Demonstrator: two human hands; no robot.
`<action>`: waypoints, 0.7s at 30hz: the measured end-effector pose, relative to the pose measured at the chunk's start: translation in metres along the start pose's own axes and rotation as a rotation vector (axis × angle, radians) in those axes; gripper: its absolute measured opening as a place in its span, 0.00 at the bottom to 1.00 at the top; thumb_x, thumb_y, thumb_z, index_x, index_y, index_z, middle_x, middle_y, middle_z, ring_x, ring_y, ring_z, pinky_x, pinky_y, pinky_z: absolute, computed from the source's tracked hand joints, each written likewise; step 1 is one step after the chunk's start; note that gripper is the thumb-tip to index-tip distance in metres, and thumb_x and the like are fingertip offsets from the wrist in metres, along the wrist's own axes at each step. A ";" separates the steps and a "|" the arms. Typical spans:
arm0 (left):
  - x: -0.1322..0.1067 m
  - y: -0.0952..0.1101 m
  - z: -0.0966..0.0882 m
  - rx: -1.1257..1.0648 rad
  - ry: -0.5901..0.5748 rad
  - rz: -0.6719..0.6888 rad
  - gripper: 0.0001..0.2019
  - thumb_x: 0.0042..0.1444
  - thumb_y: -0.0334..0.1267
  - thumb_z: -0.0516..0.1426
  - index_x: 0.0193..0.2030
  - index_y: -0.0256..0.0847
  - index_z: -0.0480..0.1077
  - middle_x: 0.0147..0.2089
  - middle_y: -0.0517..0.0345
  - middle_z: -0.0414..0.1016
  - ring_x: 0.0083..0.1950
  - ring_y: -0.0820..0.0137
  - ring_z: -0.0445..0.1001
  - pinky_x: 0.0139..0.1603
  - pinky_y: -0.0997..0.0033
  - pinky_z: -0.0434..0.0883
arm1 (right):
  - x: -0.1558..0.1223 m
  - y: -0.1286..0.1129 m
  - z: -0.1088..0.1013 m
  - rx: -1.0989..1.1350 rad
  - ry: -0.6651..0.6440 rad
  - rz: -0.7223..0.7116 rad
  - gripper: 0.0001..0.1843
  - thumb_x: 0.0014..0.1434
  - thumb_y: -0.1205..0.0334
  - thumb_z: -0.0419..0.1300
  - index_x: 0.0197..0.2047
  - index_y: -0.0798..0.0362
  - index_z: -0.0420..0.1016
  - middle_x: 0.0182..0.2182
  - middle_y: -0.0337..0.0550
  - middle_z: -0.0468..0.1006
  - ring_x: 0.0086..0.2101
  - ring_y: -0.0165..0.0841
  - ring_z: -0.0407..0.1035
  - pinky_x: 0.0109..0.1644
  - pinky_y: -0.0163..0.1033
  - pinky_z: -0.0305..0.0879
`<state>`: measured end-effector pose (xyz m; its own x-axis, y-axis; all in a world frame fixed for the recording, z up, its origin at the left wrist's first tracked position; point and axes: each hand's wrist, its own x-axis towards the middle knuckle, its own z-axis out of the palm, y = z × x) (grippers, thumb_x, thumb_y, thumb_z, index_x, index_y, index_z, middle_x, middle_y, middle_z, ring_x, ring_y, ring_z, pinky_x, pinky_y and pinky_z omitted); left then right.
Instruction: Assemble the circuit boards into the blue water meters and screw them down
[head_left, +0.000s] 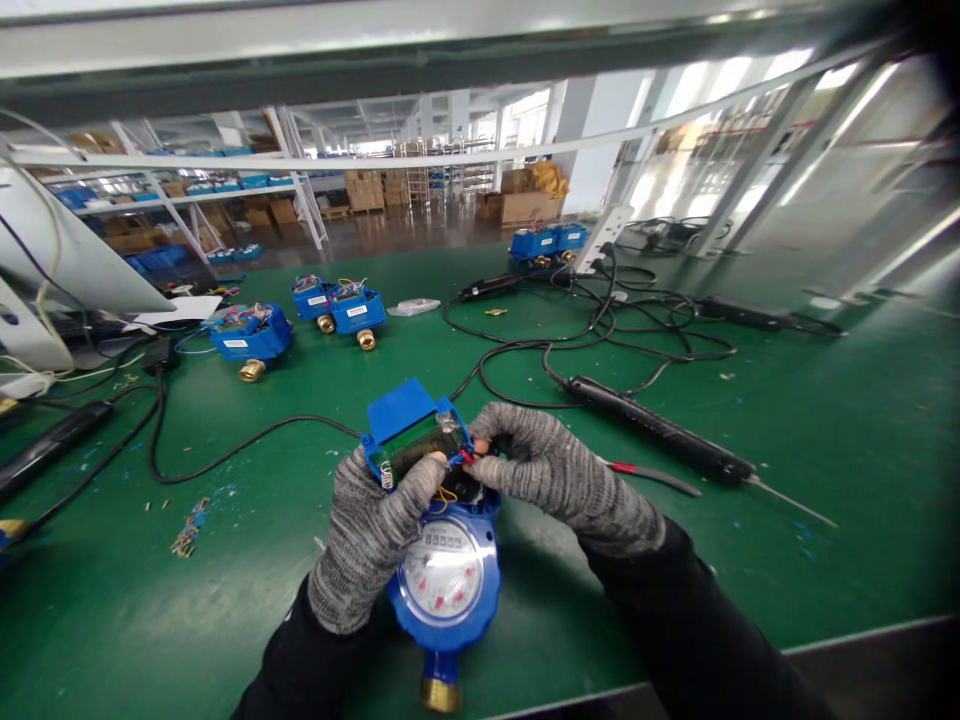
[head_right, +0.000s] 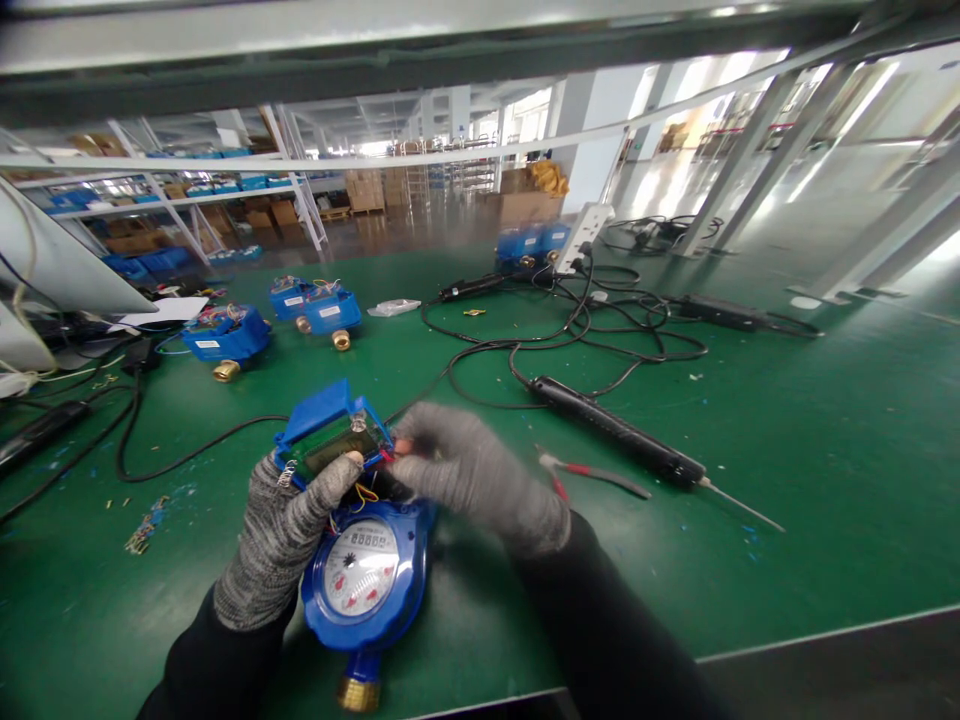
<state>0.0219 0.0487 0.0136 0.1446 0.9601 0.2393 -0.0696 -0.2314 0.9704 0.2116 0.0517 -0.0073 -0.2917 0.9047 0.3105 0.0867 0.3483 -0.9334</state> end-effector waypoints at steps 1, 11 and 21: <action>0.000 0.000 0.000 0.001 -0.009 -0.001 0.12 0.48 0.38 0.65 0.41 0.39 0.78 0.40 0.53 0.82 0.41 0.63 0.81 0.45 0.68 0.77 | 0.000 -0.001 -0.001 0.030 -0.013 0.011 0.09 0.55 0.60 0.64 0.36 0.53 0.69 0.32 0.38 0.71 0.33 0.31 0.67 0.37 0.36 0.65; -0.001 0.002 -0.001 0.090 -0.037 0.048 0.09 0.47 0.34 0.66 0.37 0.44 0.79 0.37 0.58 0.83 0.38 0.66 0.81 0.42 0.72 0.77 | -0.001 -0.017 -0.016 0.222 -0.204 0.152 0.08 0.53 0.59 0.64 0.33 0.54 0.71 0.31 0.38 0.70 0.34 0.33 0.65 0.40 0.38 0.63; 0.001 -0.006 -0.009 -0.148 -0.015 -0.042 0.18 0.51 0.37 0.64 0.50 0.42 0.75 0.45 0.54 0.81 0.45 0.64 0.79 0.49 0.67 0.75 | -0.002 -0.015 -0.004 0.065 -0.172 0.002 0.12 0.55 0.64 0.62 0.28 0.53 0.60 0.27 0.35 0.62 0.29 0.28 0.56 0.33 0.34 0.56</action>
<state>0.0133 0.0522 0.0077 0.1647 0.9658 0.2003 -0.2079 -0.1645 0.9642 0.2145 0.0456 0.0063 -0.4503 0.8481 0.2790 0.0271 0.3254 -0.9452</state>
